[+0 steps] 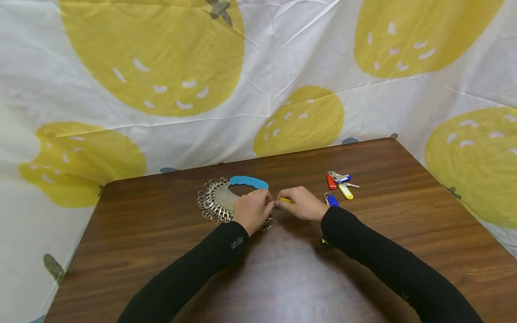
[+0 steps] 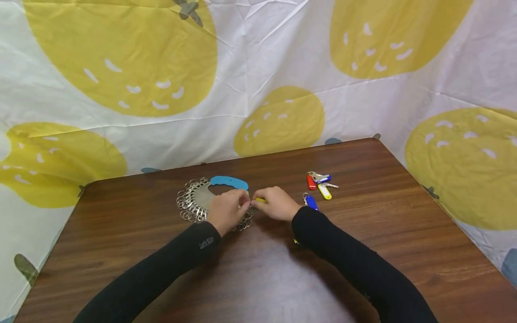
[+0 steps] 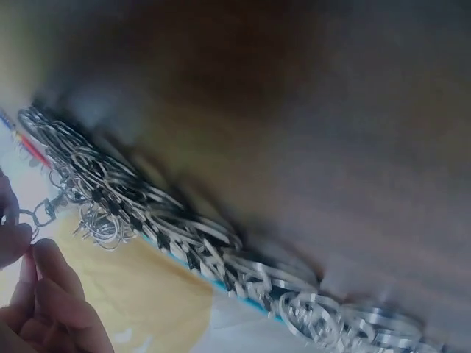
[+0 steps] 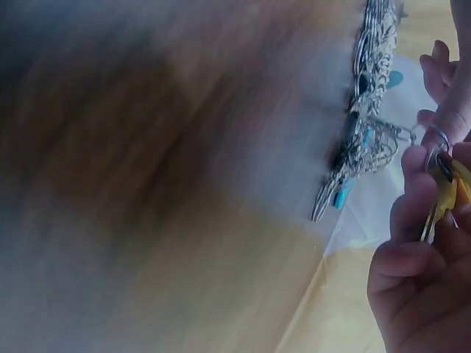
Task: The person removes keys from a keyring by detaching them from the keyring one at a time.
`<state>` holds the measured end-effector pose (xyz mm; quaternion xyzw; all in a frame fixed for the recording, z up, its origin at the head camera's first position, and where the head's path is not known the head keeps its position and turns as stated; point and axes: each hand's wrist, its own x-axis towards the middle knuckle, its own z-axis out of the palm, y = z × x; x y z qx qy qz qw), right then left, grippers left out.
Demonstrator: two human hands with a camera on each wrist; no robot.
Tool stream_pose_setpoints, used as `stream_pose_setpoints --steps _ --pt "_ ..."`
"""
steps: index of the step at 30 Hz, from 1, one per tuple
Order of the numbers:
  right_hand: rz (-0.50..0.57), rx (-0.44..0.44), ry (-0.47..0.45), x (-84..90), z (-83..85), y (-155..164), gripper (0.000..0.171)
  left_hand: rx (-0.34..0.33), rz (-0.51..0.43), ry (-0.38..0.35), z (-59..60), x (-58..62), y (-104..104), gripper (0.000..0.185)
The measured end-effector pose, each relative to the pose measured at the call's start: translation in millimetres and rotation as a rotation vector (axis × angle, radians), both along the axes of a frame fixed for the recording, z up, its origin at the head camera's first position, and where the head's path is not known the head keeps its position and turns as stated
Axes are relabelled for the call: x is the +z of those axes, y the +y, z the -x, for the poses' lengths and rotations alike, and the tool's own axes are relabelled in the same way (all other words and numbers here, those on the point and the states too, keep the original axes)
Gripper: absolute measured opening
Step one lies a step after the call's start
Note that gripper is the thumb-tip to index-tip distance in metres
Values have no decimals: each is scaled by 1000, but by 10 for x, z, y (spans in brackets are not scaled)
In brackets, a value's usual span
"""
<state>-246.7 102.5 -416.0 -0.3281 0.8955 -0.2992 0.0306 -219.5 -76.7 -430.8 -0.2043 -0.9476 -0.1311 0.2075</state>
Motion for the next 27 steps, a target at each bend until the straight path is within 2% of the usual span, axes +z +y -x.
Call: stream_pose_setpoints --steps 8,15,19,23,27 --pt "48 -69 -45 -14 -12 -48 14 24 -75 -128 -57 58 36 14" --pt "52 -72 -75 11 -15 -61 16 17 -98 -179 -69 94 9 15" --pt "51 -81 -73 30 -16 -63 18 35 -118 -214 -63 94 5 13" --pt "59 -120 -68 32 -16 -53 17 55 -126 -250 -48 75 7 10" --pt "82 -178 -62 23 -15 -55 14 57 -129 -256 -34 60 16 9"
